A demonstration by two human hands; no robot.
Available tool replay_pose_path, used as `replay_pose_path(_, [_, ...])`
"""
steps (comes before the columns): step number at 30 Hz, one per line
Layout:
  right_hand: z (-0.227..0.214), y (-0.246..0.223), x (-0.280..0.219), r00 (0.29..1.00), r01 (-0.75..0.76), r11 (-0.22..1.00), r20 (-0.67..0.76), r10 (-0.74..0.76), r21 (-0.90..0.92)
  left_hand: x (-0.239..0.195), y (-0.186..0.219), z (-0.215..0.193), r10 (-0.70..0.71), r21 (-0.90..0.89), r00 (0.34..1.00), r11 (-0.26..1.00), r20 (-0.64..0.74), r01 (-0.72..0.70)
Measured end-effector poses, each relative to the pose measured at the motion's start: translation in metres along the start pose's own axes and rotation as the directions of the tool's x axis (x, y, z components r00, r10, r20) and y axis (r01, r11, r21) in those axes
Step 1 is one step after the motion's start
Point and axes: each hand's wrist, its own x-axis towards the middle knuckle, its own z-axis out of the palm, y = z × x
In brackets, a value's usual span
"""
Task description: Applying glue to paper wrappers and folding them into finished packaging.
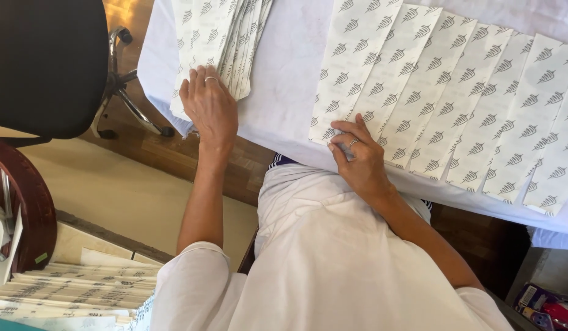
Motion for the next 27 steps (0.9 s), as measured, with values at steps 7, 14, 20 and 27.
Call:
replay_pose_path(7, [-0.001, 0.003, 0.0, 0.999, -0.023, 0.998, 0.044, 0.025, -0.051, 0.007, -0.008, -0.001, -0.063, -0.111, 0.965, 0.993, -0.255, 0.036])
replay_pose_path(14, [-0.002, 0.001, 0.001, 0.998, -0.028, 0.999, 0.059, 0.03, -0.047, -0.004, 0.061, -0.05, 0.045, -0.326, 0.919, 0.927, -0.393, -0.185])
replay_pose_path(20, [-0.001, 0.004, -0.002, 0.997, -0.031, 0.999, 0.065, 0.033, -0.033, -0.05, 0.106, -0.05, 0.27, -0.462, 0.953, 0.834, -0.135, -0.302])
replay_pose_path(27, [0.0, 0.006, -0.004, 0.996, 0.04, 0.993, 0.089, -0.03, -0.114, -0.063, 0.122, -0.065, 0.291, -0.541, 0.953, 0.817, 0.085, -0.201])
